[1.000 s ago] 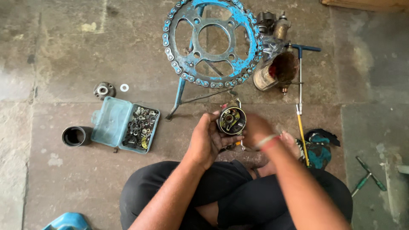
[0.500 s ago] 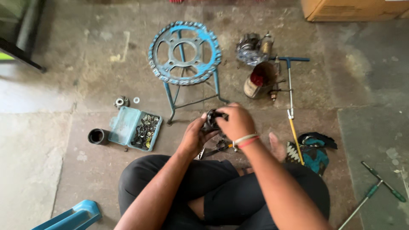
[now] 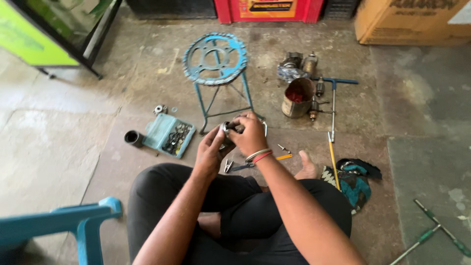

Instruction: The person sits on the floor and assembles a cylindrical mechanical component, likely a starter motor. They insert a rotor into a housing, add small metal parts from a container, and use a wrench to tighten a nut. The person repeatedly disassembles and reassembles the unit to check the fit of the internal components.

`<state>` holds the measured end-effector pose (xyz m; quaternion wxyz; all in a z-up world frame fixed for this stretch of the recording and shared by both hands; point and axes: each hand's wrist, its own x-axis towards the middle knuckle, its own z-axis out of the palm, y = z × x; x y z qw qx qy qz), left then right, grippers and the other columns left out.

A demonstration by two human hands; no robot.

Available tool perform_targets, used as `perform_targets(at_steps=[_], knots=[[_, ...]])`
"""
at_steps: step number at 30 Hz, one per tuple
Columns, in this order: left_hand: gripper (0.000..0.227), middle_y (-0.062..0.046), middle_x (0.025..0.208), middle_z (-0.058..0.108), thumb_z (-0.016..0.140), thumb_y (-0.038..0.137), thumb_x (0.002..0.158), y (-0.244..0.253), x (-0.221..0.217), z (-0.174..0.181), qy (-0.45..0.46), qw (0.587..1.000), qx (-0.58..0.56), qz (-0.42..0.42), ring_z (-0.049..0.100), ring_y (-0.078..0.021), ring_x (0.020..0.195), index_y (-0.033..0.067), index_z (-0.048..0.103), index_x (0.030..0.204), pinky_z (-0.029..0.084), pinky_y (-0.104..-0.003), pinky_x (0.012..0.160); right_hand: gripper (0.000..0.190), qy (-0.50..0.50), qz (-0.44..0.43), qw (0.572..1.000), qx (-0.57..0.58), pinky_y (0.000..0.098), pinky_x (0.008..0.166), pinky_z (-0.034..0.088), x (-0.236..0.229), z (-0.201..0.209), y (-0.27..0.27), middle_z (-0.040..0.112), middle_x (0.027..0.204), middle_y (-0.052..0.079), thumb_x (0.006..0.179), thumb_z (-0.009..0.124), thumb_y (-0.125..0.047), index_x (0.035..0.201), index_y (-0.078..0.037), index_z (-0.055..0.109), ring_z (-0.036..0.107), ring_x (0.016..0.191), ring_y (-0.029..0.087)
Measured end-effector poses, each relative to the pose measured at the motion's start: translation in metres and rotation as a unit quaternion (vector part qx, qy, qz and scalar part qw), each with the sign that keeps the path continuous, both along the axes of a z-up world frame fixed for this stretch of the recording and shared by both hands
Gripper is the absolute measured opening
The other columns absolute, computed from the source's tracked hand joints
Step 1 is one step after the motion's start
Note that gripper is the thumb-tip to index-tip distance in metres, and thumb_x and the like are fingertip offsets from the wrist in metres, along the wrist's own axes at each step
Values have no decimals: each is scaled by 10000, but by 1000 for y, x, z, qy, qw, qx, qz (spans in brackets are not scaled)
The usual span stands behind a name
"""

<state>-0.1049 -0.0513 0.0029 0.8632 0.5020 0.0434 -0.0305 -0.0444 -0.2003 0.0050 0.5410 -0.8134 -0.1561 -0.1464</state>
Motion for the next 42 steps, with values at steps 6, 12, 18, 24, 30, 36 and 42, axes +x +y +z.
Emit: perform_targets(at_steps=[6,12,18,24,30,36,42], knots=[[451,-72,1129,691,644,274,993,20,-28,1,-1,1000,-10,9,682,-170,994,12,609,1359,588,-391,914,207,59,162,985,28,288,819,563,0,-11,4,676,1085,76,805,768,-108,982,-2,755,694,973,176],[447,-89,1112,705,549,373,1050,67,-41,10,-29,989,-143,-32,700,-193,990,10,625,1300,609,-384,903,225,103,180,978,-8,269,775,580,-13,38,52,630,1149,64,770,815,-103,937,35,751,689,920,143],[506,-123,1128,698,505,455,1080,105,-39,4,4,966,-256,-26,685,-241,987,16,623,1302,585,-407,867,177,30,125,988,-91,283,758,590,-48,95,102,680,1101,81,771,817,-84,914,8,770,715,902,173],[490,-87,1248,641,586,249,971,105,-19,5,-49,971,-233,11,638,-203,1115,59,531,1420,543,-415,965,222,44,76,991,-98,301,769,602,-41,70,115,703,1126,101,804,777,-49,1025,-26,777,736,936,211],[575,-107,1276,584,668,132,966,81,0,-7,-73,977,-200,9,575,-201,1163,38,449,1489,474,-369,1015,175,33,65,994,-77,331,886,579,-7,34,91,713,1182,105,798,780,-23,973,-18,780,723,1028,227],[632,-109,1334,553,697,148,945,76,-1,5,-69,982,-178,12,549,-208,1228,47,415,1502,453,-365,1061,167,39,102,994,-9,342,968,545,-3,43,82,712,1186,107,783,813,-47,949,-35,793,696,1117,233],[654,-122,1368,550,714,142,941,74,-5,18,-112,984,-131,44,538,-216,1274,4,409,1503,438,-374,1098,159,-9,118,993,-3,349,1010,527,-4,52,80,703,1215,94,777,832,-60,929,-51,787,658,1206,238]])
